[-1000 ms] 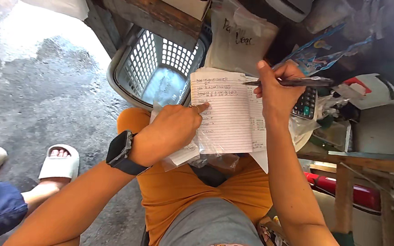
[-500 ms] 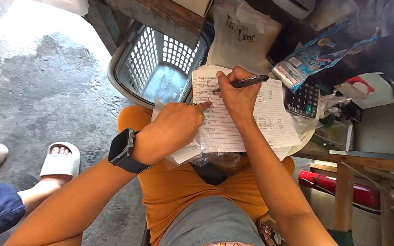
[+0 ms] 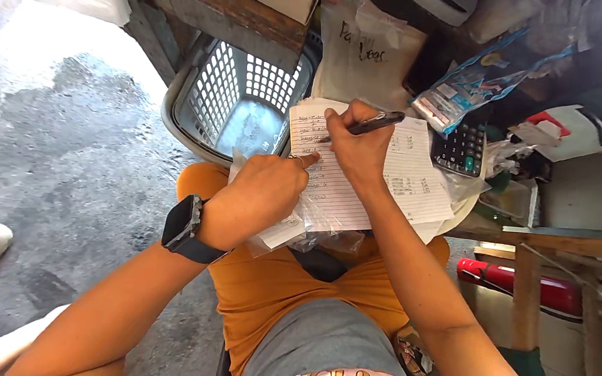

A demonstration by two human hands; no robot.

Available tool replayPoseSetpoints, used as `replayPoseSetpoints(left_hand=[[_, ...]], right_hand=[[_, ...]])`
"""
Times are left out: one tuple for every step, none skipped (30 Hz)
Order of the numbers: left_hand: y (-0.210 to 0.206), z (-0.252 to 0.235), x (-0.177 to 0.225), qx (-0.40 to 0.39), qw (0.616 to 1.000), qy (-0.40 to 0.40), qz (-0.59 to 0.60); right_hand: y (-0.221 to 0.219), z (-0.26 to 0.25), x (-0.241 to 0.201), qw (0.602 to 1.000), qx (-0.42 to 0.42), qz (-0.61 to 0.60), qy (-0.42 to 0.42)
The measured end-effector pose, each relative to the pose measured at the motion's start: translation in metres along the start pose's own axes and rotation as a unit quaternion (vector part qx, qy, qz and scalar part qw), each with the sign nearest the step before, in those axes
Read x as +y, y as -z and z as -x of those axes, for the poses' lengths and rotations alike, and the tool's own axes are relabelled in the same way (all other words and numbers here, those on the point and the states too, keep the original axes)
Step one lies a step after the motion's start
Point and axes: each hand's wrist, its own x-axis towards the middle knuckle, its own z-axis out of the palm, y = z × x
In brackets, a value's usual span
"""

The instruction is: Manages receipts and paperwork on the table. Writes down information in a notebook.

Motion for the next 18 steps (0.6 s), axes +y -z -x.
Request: replayPoseSetpoints(left_hand=[[0.001,0.0,0.0,-0.002,1.0,0.001,0.0],[0.0,0.0,-0.001,-0.001,1.0,-0.002,-0.001],[-0.002,-0.001,-0.002,0.002,1.0,-0.005,-0.003],[-0.004,-0.001,-0.003,0.007,1.0,-0.009,-0.004],[-0.005,-0.001,-0.004,0.011,1.0,-0.014,-0.006],[-0.005,-0.001,-0.004,0.01,1.0,-0.016,-0.006],[-0.005,-0.001,-0.004,0.008,1.0,-0.016,-0.008],[-0.005,-0.001,-0.005,0.014,1.0,-0.017,-0.007],[-0.005,-0.001,-0.004,0.017,1.0,-0.017,-0.005],[-0.005,-0.001,-0.004,0.018,1.0,-0.016,-0.005],[-0.005,-0.001,-0.004,0.019,1.0,-0.015,-0.006],[-0.004,-0.001,-0.003,0.018,1.0,-0.015,-0.01],[-0.003,-0.001,-0.003,0.014,1.0,-0.013,-0.015],[-0.003,-0.001,-0.002,0.012,1.0,-0.012,-0.016],[-0.003,-0.001,-0.002,0.012,1.0,-0.011,-0.017],[-0.002,-0.001,-0.002,0.011,1.0,-0.01,-0.019],[-0.002,-0.001,-0.001,0.012,1.0,-0.01,-0.018],[-0.001,-0.001,-0.001,0.011,1.0,-0.01,-0.017]], right_hand=[[-0.001,0.001,0.002,1.0,-0.003,0.009,-0.001],[0.0,0.001,0.004,1.0,-0.001,0.015,0.0],[0.003,0.001,0.006,1.0,0.003,0.022,0.0],[0.008,0.0,0.008,1.0,0.007,0.029,0.0],[0.015,-0.002,0.011,0.999,0.011,0.037,0.001],[0.022,-0.003,0.013,0.999,0.019,0.041,0.0],[0.029,-0.004,0.017,0.999,0.03,0.044,0.0],[0.034,-0.006,0.021,0.998,0.041,0.045,0.0],[0.037,-0.007,0.023,0.998,0.05,0.045,-0.003],[0.039,-0.008,0.025,0.998,0.055,0.038,-0.017],[0.042,-0.01,0.023,0.997,0.054,0.026,-0.044],[0.046,-0.013,0.02,0.996,0.051,0.004,-0.079],[0.051,-0.017,0.017,0.993,0.05,-0.023,-0.108],[0.055,-0.021,0.014,0.99,0.055,-0.046,-0.122],[0.059,-0.024,0.013,0.989,0.059,-0.056,-0.124],[0.062,-0.025,0.012,0.99,0.057,-0.054,-0.121],[0.062,-0.024,0.013,0.991,0.051,-0.043,-0.117],[0.061,-0.022,0.014,0.992,0.049,-0.032,-0.11]])
